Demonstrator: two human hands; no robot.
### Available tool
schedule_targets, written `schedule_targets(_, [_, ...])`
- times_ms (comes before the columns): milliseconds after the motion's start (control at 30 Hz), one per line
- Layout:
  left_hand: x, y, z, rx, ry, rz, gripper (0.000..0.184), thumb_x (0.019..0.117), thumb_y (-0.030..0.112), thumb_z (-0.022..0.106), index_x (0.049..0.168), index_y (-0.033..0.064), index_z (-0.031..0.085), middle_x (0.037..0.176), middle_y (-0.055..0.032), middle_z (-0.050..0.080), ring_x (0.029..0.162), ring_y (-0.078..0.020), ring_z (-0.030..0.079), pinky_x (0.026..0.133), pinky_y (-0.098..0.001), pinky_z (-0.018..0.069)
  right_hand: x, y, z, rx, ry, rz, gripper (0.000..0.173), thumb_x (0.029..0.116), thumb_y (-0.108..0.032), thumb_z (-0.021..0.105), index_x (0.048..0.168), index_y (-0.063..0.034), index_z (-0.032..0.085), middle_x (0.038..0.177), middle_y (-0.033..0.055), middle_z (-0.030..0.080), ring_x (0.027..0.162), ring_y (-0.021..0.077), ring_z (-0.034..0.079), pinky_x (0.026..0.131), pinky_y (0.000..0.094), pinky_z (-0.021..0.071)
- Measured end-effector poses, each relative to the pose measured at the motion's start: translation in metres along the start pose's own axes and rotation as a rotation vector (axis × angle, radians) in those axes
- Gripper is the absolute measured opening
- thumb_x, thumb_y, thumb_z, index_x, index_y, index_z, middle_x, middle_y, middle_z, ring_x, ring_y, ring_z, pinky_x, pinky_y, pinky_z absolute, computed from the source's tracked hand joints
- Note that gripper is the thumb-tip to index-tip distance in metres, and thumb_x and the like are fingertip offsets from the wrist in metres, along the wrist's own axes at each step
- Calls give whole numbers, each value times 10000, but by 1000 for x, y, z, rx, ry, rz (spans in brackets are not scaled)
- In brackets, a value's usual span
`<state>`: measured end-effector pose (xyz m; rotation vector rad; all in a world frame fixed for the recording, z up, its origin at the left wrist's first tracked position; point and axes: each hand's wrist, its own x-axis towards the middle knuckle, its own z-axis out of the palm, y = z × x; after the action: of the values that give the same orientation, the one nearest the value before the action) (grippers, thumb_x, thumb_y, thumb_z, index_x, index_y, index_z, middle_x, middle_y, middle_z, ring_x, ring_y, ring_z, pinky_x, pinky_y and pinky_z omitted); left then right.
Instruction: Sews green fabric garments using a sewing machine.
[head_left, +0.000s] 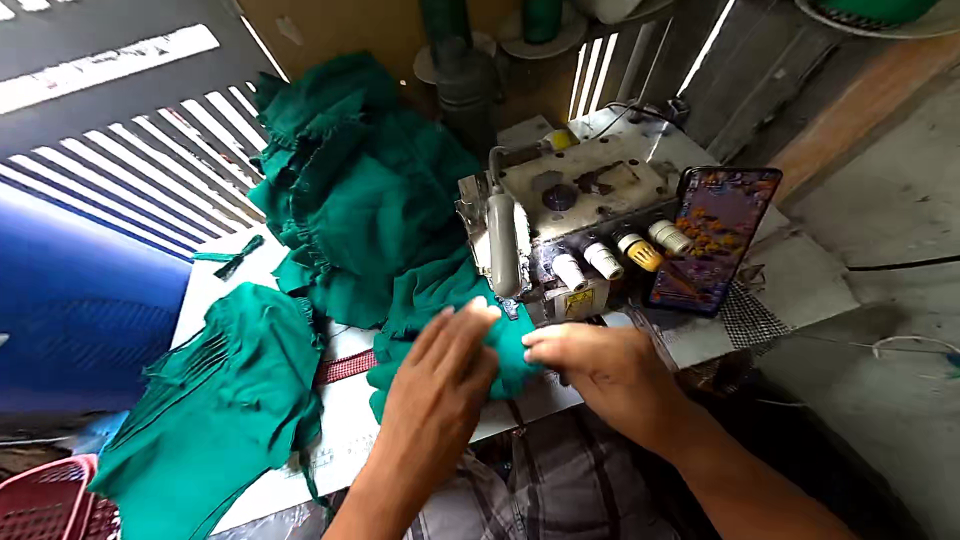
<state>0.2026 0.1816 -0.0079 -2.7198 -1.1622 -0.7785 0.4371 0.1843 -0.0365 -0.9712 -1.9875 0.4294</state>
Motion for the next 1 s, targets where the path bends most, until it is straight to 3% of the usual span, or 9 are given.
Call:
schedule_targets(133, [-20, 10, 24, -12, -39, 42, 133, 994, 28, 517, 966, 61, 642, 1371, -101, 667, 1272, -223, 635, 1084, -388, 487, -35, 18, 21, 26, 80, -39, 208, 1036, -95, 575, 1017, -122, 779, 1185, 44, 762, 1069, 96, 729, 862, 234, 603])
schedule_targets(167, [-21, 12, 27, 0, -34, 12, 146, 984, 31, 527, 1035, 70, 657, 1373, -88, 669, 1256, -207, 642, 1068, -383, 486, -39, 20, 24, 32, 99, -38, 208, 1035, -88, 574, 1026, -120, 779, 1189, 49, 762, 1077, 100, 727, 870, 236, 602])
schedule_targets(233, [-19, 17, 27, 33, -53, -53, 364, 968, 53, 544, 1305, 116, 667, 1397, -46, 660, 1262, -174, 632, 1064, -389, 468, -41, 20, 26, 40, 118, -24, 208, 1036, -82, 570, 1033, -114, 776, 1185, 55, 762, 1092, 105, 723, 896, 236, 598])
schedule_targets(267, [-18, 20, 25, 55, -69, -73, 429, 954, 59, 545, 1362, 138, 651, 1395, -24, 662, 1270, -165, 626, 1066, -400, 464, -41, 18, 27, 44, 122, -14, 204, 1038, -86, 569, 1031, -112, 771, 1181, 55, 762, 1099, 104, 721, 905, 234, 597])
schedule_targets(467, [-7, 12, 17, 97, -133, -88, 392, 912, 81, 537, 1249, 154, 724, 1355, 22, 691, 1247, -169, 651, 1049, -447, 480, -32, 17, 29, 24, 129, -15, 199, 1031, -64, 569, 1035, -111, 762, 1181, 56, 760, 1088, 106, 723, 884, 226, 596])
schedule_targets(767, [14, -7, 10, 59, -211, -92, 401, 859, 63, 571, 1213, 159, 735, 1335, 15, 699, 1198, -174, 678, 1017, -455, 517, -14, 22, 36, 10, 143, 20, 210, 1015, -52, 569, 1048, -101, 770, 1205, 73, 748, 1114, 130, 714, 904, 256, 599])
schedule_targets(900, [11, -16, -8, -30, -235, -144, 375, 848, 272, 691, 1212, 182, 689, 1341, 1, 669, 1253, -203, 624, 1057, -481, 496, -7, 21, 36, -133, 107, 84, 205, 1039, -198, 569, 1096, -173, 764, 1209, 104, 702, 987, 161, 705, 785, 286, 596])
schedule_targets(1000, [4, -19, -36, -16, -191, -209, 425, 843, 477, 739, 1087, 133, 688, 1144, -39, 704, 1061, -227, 674, 901, -468, 550, 2, 22, 29, -197, 35, 62, 219, 1047, -272, 563, 1097, -187, 758, 1146, 96, 700, 917, 185, 705, 715, 314, 594])
